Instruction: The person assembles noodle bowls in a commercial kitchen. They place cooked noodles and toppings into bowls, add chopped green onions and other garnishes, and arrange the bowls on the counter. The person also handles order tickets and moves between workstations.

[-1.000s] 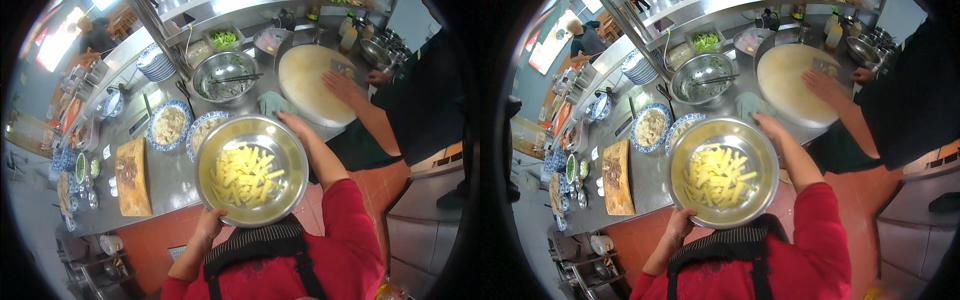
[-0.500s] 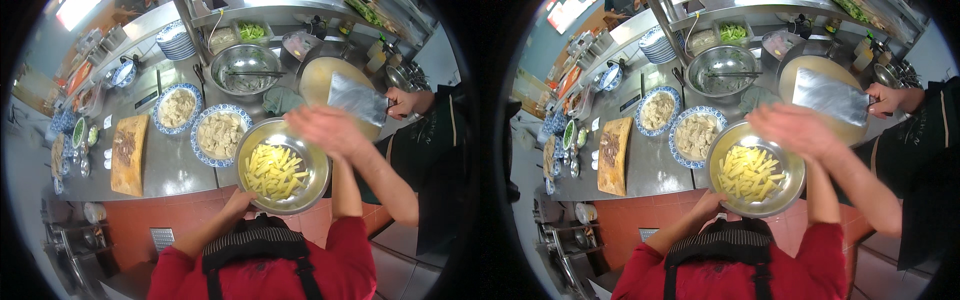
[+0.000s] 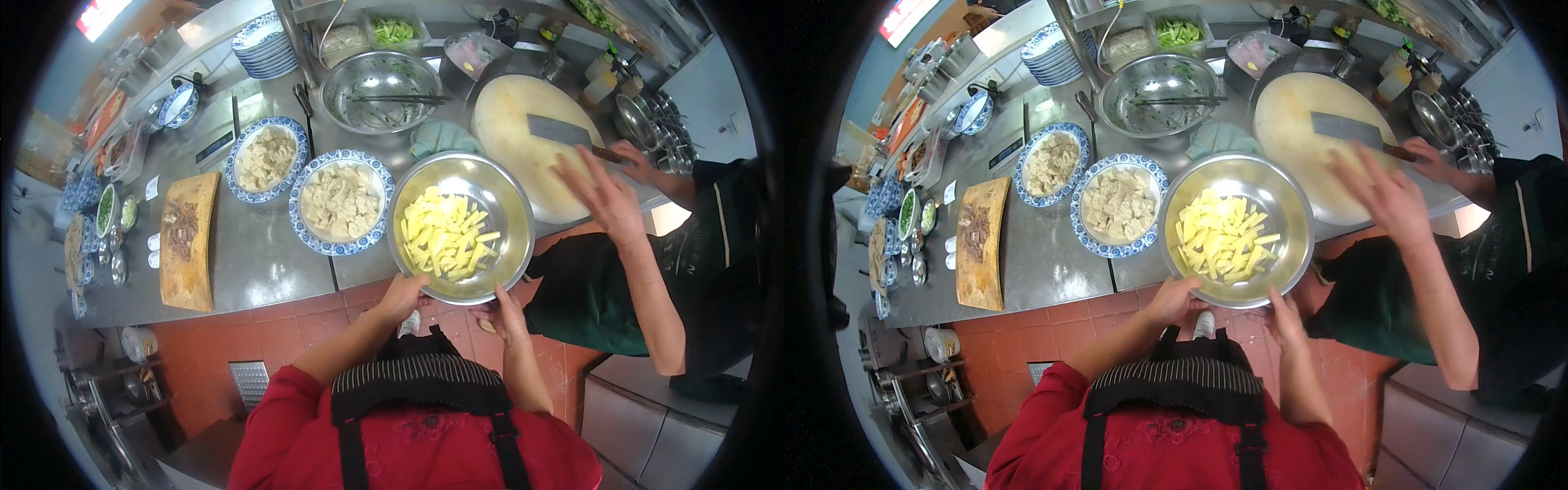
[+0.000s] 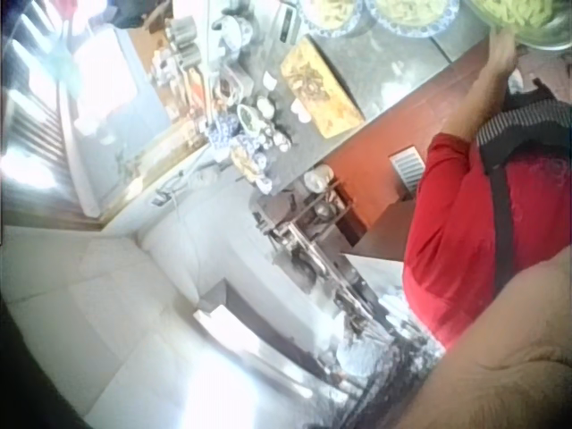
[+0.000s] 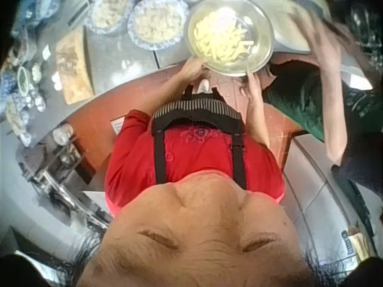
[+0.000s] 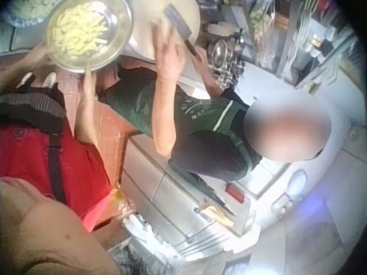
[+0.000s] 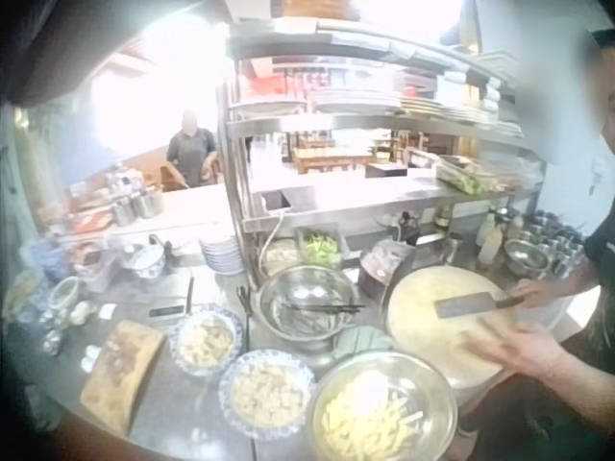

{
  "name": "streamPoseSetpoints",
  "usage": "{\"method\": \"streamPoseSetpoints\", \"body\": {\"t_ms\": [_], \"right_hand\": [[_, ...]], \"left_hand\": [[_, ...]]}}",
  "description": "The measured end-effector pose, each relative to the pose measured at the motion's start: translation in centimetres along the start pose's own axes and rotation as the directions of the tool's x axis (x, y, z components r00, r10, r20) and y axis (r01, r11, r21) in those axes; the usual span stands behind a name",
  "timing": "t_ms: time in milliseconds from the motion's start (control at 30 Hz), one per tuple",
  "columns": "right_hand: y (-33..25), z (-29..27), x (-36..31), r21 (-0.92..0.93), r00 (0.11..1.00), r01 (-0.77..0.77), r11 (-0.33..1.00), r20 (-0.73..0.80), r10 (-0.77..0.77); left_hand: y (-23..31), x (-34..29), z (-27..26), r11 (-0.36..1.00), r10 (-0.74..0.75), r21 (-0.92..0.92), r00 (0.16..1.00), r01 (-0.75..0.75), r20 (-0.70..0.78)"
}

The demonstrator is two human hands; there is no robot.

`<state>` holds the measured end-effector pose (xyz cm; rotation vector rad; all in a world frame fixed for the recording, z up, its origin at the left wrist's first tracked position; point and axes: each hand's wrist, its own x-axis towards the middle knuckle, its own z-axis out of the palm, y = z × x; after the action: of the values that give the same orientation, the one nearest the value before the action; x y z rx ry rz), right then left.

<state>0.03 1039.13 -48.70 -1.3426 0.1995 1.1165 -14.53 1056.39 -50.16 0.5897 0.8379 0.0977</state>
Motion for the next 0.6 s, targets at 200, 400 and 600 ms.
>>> {"method": "streamPoseSetpoints", "body": {"t_ms": [200,400,600], "right_hand": [[2.3,0.4,-0.1,0.089,0.989,0.125,0.988,-0.085,-0.118],[4.3,-1.8,-5.6,0.272,0.981,0.194,0.942,-0.038,-0.191],[11.1,-2.1,-13.4,0.26,0.965,0.193,0.946,-0.226,-0.134]], "left_hand": [[-0.7,-2.2,1.0,0.987,0.062,0.149,0.998,-0.065,0.021],[-2.9,-6.2,0.9,0.988,0.044,0.143,0.991,-0.062,0.129],[-6.8,-10.4,-2.9,0.928,-0.131,0.371,0.96,0.031,0.247]]}}
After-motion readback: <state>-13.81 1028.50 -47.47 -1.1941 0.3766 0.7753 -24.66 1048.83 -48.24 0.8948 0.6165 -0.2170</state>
